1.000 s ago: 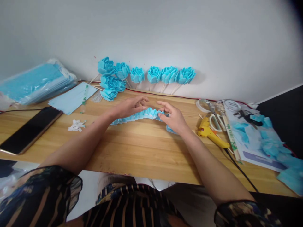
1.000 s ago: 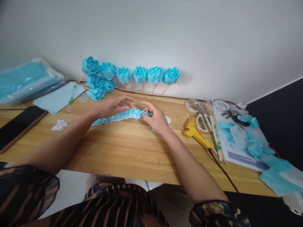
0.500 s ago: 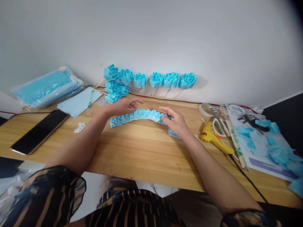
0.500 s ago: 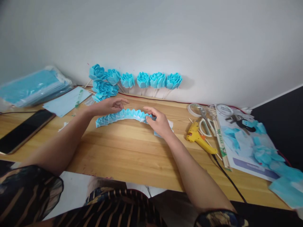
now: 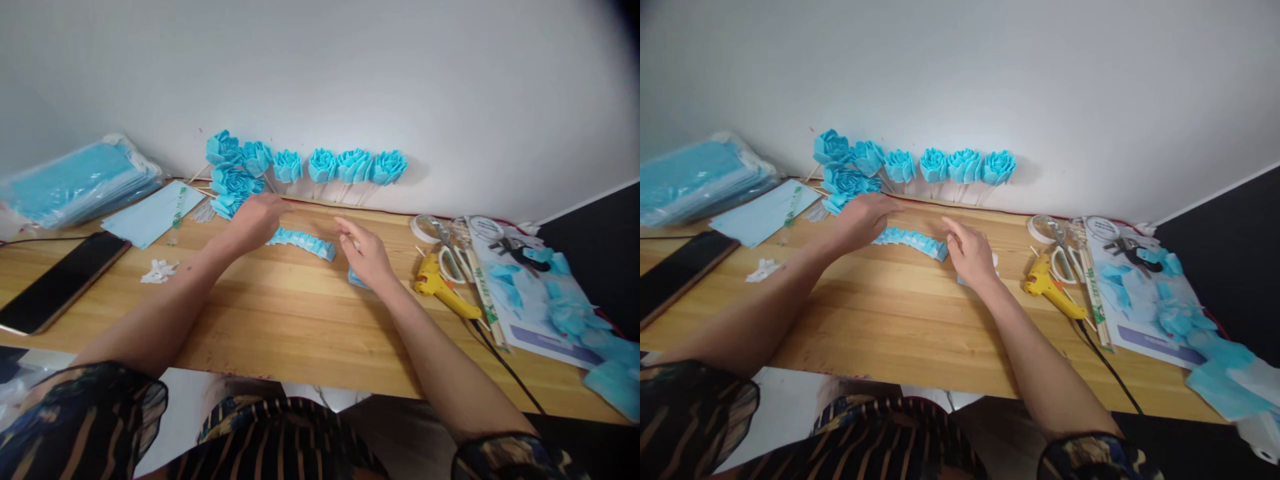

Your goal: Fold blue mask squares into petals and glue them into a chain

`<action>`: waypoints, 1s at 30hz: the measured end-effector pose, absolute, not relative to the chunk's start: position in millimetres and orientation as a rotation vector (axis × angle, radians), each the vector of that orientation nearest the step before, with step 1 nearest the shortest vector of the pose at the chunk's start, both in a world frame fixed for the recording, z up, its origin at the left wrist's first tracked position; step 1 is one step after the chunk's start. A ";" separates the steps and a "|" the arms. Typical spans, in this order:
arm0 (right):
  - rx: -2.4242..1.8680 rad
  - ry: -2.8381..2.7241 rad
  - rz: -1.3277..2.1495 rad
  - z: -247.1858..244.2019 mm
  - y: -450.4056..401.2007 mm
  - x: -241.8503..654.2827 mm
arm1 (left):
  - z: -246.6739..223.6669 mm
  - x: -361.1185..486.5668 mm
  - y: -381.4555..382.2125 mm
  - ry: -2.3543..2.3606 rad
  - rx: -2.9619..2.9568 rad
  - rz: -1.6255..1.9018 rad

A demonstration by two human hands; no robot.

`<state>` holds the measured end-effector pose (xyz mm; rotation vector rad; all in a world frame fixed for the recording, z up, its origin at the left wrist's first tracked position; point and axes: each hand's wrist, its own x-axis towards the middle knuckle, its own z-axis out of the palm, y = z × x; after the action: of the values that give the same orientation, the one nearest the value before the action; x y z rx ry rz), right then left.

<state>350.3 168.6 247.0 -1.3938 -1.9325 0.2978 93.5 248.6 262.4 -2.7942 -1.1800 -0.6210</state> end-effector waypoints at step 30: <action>-1.367 -1.887 0.586 250.0 165.4 339.8 | 244.2 131.6 226.6 -0.958 -3.264 -0.902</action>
<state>339.8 165.4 250.0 -1.3670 -1.8873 0.5860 131.6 226.6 244.2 -3.2644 -0.9585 -0.9024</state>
